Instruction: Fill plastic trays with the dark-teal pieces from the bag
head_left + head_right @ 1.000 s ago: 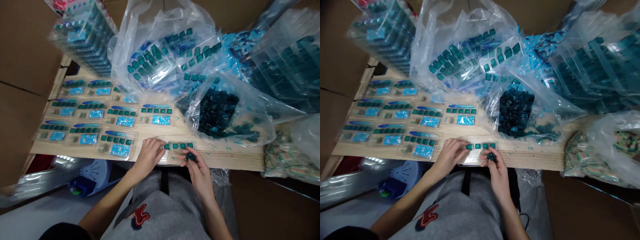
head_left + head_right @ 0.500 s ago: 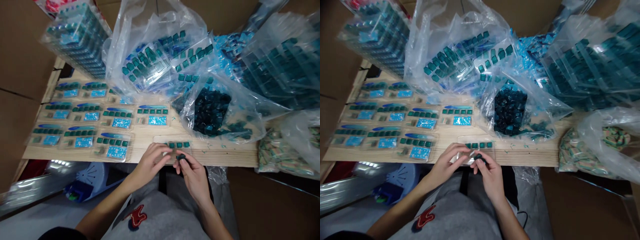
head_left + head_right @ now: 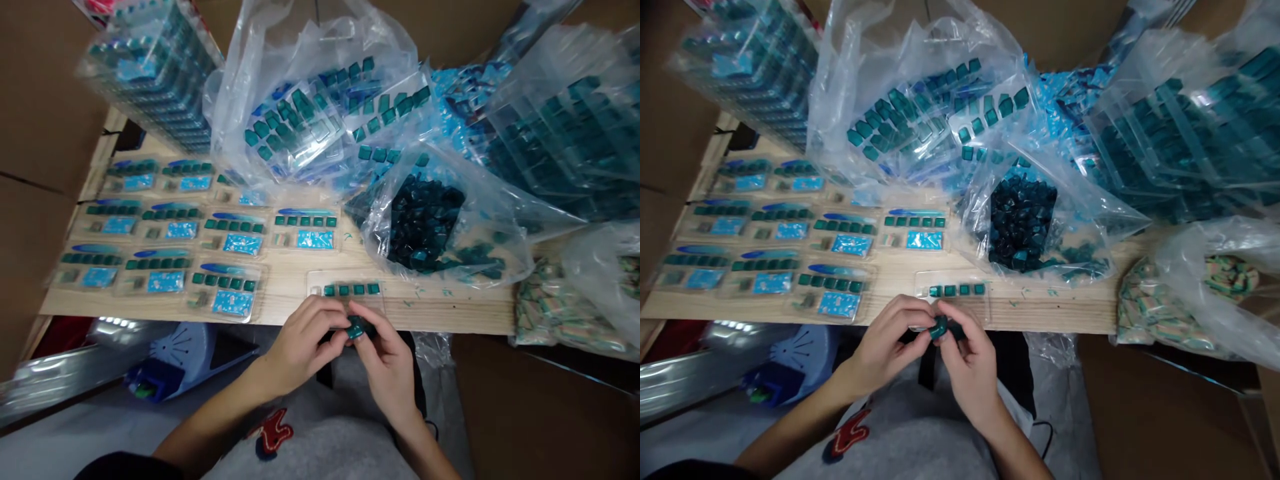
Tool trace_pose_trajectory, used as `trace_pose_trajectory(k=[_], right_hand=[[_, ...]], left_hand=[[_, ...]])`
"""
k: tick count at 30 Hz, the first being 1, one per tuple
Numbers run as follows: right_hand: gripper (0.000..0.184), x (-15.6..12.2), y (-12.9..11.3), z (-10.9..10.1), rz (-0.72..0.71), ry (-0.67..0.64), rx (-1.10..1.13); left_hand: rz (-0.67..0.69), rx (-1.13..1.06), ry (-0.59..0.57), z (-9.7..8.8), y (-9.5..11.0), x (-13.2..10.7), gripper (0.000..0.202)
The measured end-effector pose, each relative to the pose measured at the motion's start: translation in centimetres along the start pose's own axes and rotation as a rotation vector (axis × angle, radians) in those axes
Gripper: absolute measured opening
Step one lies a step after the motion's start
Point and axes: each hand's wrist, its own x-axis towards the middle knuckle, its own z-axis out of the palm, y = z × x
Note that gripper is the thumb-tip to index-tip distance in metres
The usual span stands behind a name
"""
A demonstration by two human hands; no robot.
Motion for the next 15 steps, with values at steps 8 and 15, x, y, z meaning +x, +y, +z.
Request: trace_pose_trajectory(k=[8,15], right_hand=[[0.018,-0.06,-1.01,-0.01,-0.032,0.044,0.045],[0.039,-0.49,-0.56,-0.31,-0.181,-0.013,-0.11]], left_hand=[[-0.105,-0.225,-0.025,-0.69,0.48,0.16,0.006],[-0.106,-0.166,0.052,-0.16,0.79,0.27,0.012]])
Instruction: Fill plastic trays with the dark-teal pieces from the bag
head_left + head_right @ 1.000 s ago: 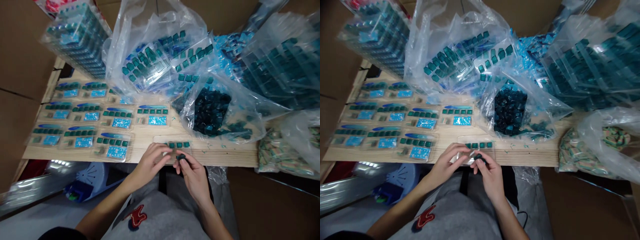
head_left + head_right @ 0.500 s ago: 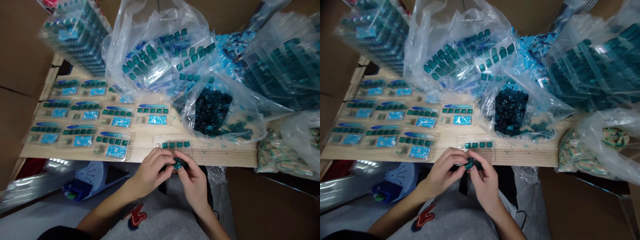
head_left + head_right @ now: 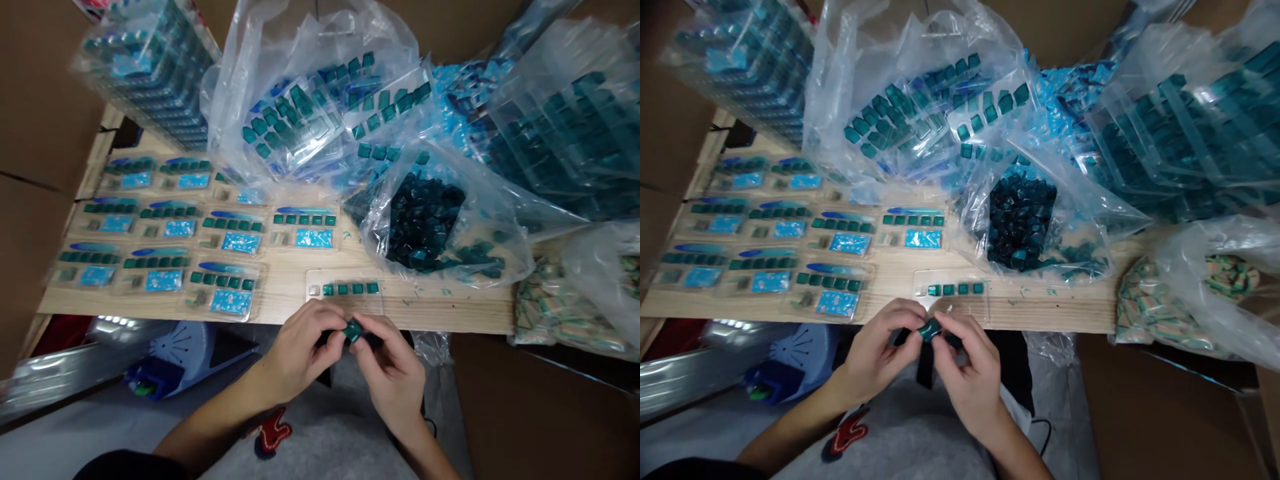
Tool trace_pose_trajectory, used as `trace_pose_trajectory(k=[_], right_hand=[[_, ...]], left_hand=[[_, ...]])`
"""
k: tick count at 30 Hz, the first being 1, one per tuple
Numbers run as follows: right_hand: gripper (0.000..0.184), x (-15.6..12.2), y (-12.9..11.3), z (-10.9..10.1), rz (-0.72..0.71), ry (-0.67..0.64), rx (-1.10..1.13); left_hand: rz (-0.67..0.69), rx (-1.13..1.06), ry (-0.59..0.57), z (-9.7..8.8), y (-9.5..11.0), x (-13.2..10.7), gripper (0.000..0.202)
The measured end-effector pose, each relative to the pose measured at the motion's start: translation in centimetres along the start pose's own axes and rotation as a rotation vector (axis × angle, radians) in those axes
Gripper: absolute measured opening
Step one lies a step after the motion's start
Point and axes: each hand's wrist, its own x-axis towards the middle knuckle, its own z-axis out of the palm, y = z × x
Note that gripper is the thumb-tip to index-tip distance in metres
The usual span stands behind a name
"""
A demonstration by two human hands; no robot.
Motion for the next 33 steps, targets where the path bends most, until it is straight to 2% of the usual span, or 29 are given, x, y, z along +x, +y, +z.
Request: trace_pose_trajectory(k=[6,10,14,18,20,22,26,30,31,33], right_hand=[[0.047,0.0,-0.2,-0.3,-0.179,-0.023,-0.228],[0.047,-0.1,0.0,-0.4,-0.256,-0.031,-0.325],[0.04,-0.2,0.3,-0.9,-0.113,-0.084,-0.157],[0.027,0.0,0.5,-1.5,0.055,-0.11,0.076],[0.014,0.1,0.5,-1.5,0.187,-0.101,0.215],[0.008,0.2,0.5,-1.3,0.342,-0.092,0.376],[0.026,0.4,0.6,-0.8,0.581,-0.072,0.64],[0.03,0.5,0.4,-0.6,0.651,-0.027,0.749],[0.03,0.6,0.3,-0.6,0.651,-0.018,0.76],[0.03,0.7,0.2,-0.6,0.649,0.009,0.772]], left_hand=[[-0.108,-0.065,-0.034,0.1,0.1,-0.2,0.013],[-0.317,-0.246,-0.003,0.3,0.3,-0.3,0.003],[-0.534,-0.396,-0.053,-0.1,0.5,0.3,0.011],[-0.63,-0.524,-0.242,-1.1,0.4,1.1,0.016],[-0.629,-0.56,-0.279,-1.3,0.5,1.3,0.018],[-0.609,-0.546,-0.257,-1.2,0.5,1.5,0.02],[-0.527,-0.45,-0.15,-0.3,0.6,1.3,0.015],[-0.345,-0.334,0.037,0.3,0.5,0.7,0.006],[-0.277,-0.289,0.03,0.3,0.5,0.6,0.01],[-0.161,-0.198,-0.062,0.1,0.5,0.6,0.02]])
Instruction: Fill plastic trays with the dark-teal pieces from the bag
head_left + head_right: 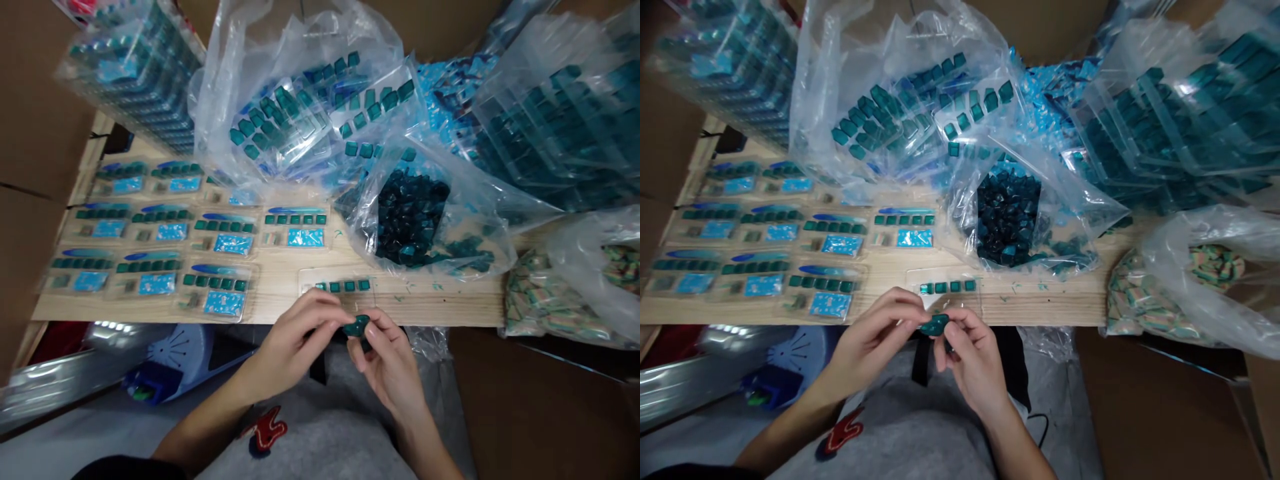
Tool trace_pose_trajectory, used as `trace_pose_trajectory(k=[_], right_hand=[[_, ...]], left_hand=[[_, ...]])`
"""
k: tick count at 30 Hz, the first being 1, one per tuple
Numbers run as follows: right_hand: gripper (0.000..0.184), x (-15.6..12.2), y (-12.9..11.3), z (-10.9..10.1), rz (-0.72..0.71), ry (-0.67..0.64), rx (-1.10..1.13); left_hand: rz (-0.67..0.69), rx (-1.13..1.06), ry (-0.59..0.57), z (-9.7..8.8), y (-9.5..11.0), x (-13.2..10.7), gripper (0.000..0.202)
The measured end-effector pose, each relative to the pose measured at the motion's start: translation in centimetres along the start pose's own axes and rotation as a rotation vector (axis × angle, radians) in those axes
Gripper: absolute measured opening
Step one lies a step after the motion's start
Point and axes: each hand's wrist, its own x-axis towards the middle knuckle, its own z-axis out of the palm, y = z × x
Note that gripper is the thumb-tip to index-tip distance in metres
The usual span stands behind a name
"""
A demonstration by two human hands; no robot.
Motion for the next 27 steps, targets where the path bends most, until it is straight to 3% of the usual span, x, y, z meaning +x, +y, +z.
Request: trace_pose_trajectory(k=[3,10,15,19,22,24,27], right_hand=[[0.03,0.0,0.0,0.0,-0.029,0.035,-0.029],[0.013,-0.6,-0.4,0.1,-0.372,0.073,-0.407],[0.02,-0.9,-0.7,0.2,-0.467,0.131,-0.605],[0.024,-0.9,-0.4,-0.3,-0.53,0.129,-0.651],[0.022,-1.1,-0.1,-1.2,-0.511,0.154,-0.641],[0.025,-1.3,-0.1,-1.9,-0.467,0.18,-0.564],[0.026,-1.6,-0.1,-2.8,-0.405,0.167,-0.38]], left_hand=[[0.048,0.093,-0.117,-0.3,0.2,0.1,0.026],[0.076,0.167,-0.089,-0.1,0.2,0.4,0.011],[0.151,0.253,-0.091,-0.4,0.1,0.2,0.014],[0.132,0.271,0.143,-0.3,-0.2,0.5,0.014],[0.07,0.159,0.28,1.0,-0.9,1.5,0.011],[0.031,0.096,0.191,2.6,-1.6,2.6,0.009],[0.04,0.126,-0.046,5.1,-2.7,4.0,0.008]])
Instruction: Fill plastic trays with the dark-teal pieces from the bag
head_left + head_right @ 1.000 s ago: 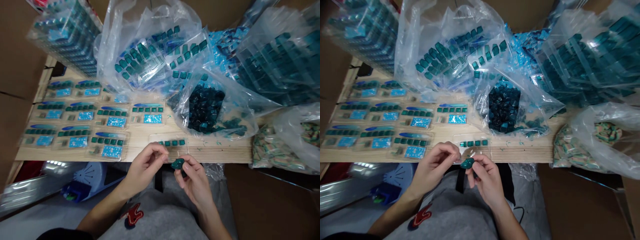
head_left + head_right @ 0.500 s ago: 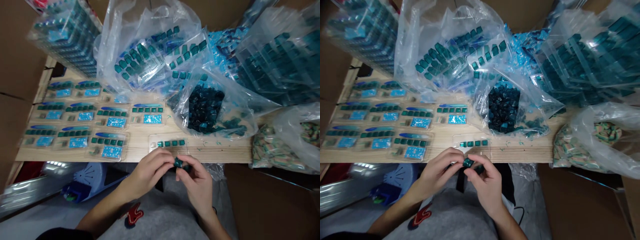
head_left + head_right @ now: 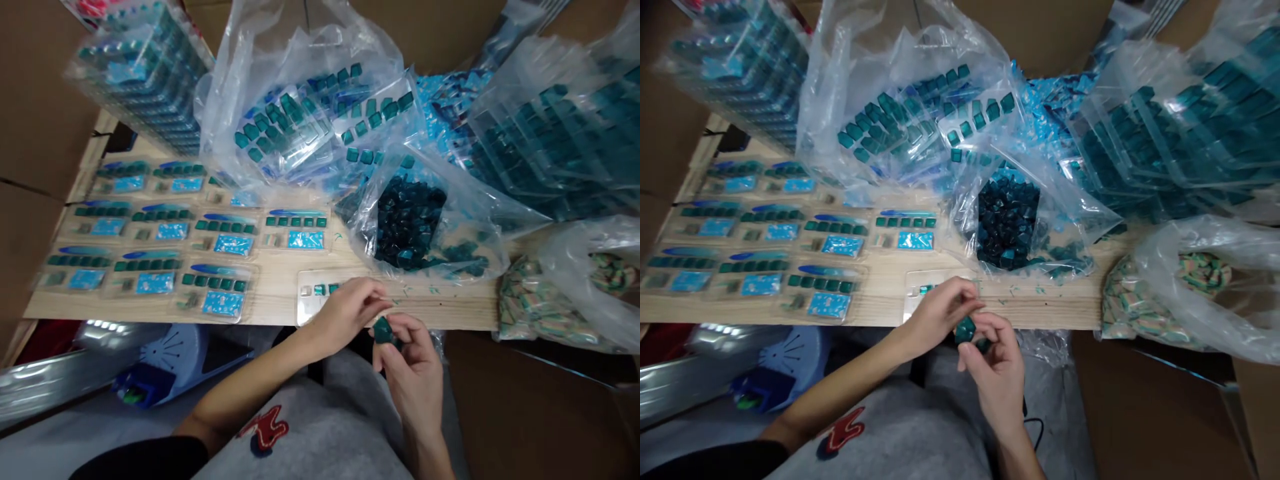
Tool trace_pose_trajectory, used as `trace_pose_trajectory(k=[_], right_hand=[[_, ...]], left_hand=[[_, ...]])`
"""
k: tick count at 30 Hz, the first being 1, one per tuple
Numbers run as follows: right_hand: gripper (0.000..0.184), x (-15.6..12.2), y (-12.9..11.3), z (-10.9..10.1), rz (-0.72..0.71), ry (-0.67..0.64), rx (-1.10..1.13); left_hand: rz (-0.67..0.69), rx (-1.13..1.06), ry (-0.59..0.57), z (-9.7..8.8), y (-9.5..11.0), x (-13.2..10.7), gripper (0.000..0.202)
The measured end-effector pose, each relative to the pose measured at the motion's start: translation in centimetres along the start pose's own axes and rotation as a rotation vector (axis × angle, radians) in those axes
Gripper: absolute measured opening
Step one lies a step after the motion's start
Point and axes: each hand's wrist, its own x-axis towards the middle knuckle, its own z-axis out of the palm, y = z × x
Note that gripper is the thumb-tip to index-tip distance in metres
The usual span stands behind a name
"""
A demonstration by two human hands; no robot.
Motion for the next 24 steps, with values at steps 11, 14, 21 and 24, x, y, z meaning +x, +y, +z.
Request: trace_pose_trajectory(k=[11,14,21,24], right_hand=[[0.019,0.9,-0.9,0.7,0.143,-0.067,0.316],[0.018,1.3,-0.3,0.9,0.143,-0.103,0.271],[0.031,1.8,-0.3,2.3,0.025,-0.262,-0.175],[0.035,1.7,-0.8,3.0,-0.089,-0.258,-0.292]], left_hand=[[0.053,0.105,-0.012,-2.0,-0.5,-2.3,0.01],[-0.044,0.03,0.147,-3.7,-0.6,-3.9,0.01],[0.074,0.092,0.057,-6.5,1.1,-5.5,0.021],[0.081,0.084,0.032,-7.1,1.3,-5.2,0.016]])
